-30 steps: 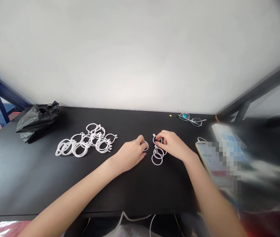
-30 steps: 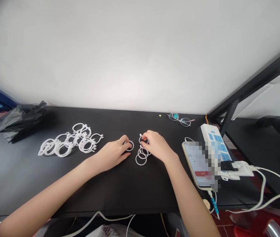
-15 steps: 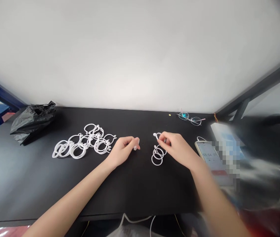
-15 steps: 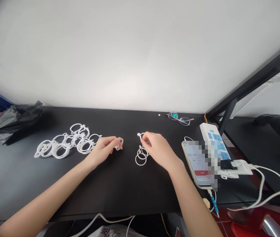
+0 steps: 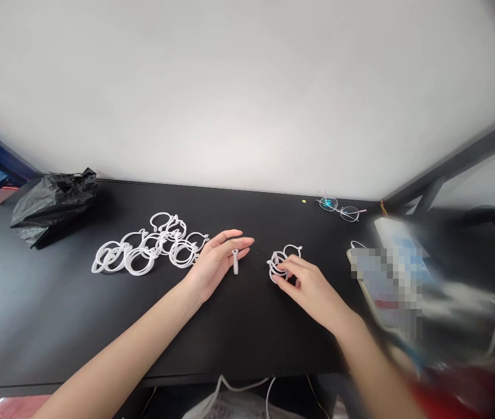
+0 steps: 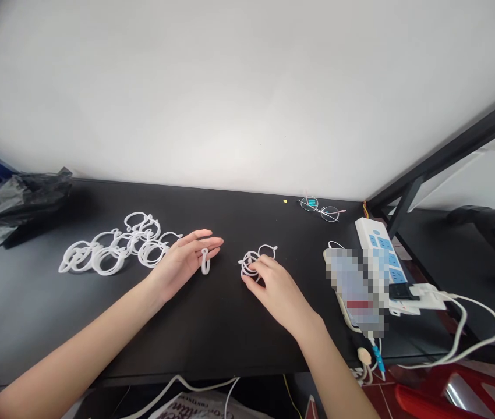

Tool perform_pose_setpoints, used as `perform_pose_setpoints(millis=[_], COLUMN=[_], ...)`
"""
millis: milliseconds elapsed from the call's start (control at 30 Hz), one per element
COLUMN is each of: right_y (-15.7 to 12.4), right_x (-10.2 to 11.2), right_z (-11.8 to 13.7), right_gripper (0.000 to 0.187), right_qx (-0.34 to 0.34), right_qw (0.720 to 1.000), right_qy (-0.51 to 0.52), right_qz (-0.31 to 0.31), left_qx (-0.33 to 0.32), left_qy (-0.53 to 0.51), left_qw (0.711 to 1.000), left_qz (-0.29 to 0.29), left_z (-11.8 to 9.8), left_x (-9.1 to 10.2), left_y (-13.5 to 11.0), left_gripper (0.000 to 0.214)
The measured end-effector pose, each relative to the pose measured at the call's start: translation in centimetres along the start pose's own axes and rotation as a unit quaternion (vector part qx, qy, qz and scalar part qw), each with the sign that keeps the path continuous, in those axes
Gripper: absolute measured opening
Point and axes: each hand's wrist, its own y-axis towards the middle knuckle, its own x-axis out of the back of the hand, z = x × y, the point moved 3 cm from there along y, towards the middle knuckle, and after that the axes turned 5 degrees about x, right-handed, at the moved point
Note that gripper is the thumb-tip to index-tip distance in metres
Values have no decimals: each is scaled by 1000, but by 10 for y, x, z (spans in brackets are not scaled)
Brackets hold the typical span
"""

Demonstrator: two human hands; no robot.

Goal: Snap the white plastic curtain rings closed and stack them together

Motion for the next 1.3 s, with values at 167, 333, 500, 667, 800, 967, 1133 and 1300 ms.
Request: perform_pose_setpoints(millis=[167, 333, 500, 667, 800, 967, 1133, 1300], right_y=[7, 15, 8, 5, 11, 14, 7, 5], right_x=[-5, -3, 10, 13, 6, 6, -3, -22], right_z=[7, 9, -3, -27, -31, -12, 14, 18], right_gripper=[20, 23, 28, 26, 22, 26, 20, 10], right_qx=[39, 28, -8, -37, -44, -17, 46, 45], right_qw=[998, 997, 993, 984, 990, 994, 997, 991], right_qy=[-39, -43, -62, -93, -107, -80, -45, -127], right_qz=[1, -56, -103, -145, -86, -74, -47, -9], left_qx=[-93, -169, -186, -232, -254, -228, -168, -170], left_qy=[150, 300, 410, 491, 502, 599, 716, 720], left_qw=[983, 938, 893, 839, 825, 768, 676, 672], left_qz=[43, 28, 20, 49, 45, 23, 46, 19], left_z=[-3, -3, 1, 7, 2, -16, -18, -16], left_x=[-3, 2, 4, -2, -2, 7, 16, 11], left_y=[-1, 4, 6, 3, 1, -2, -3, -5], left_gripper=[21, 24, 31, 38, 35, 13, 11, 25])
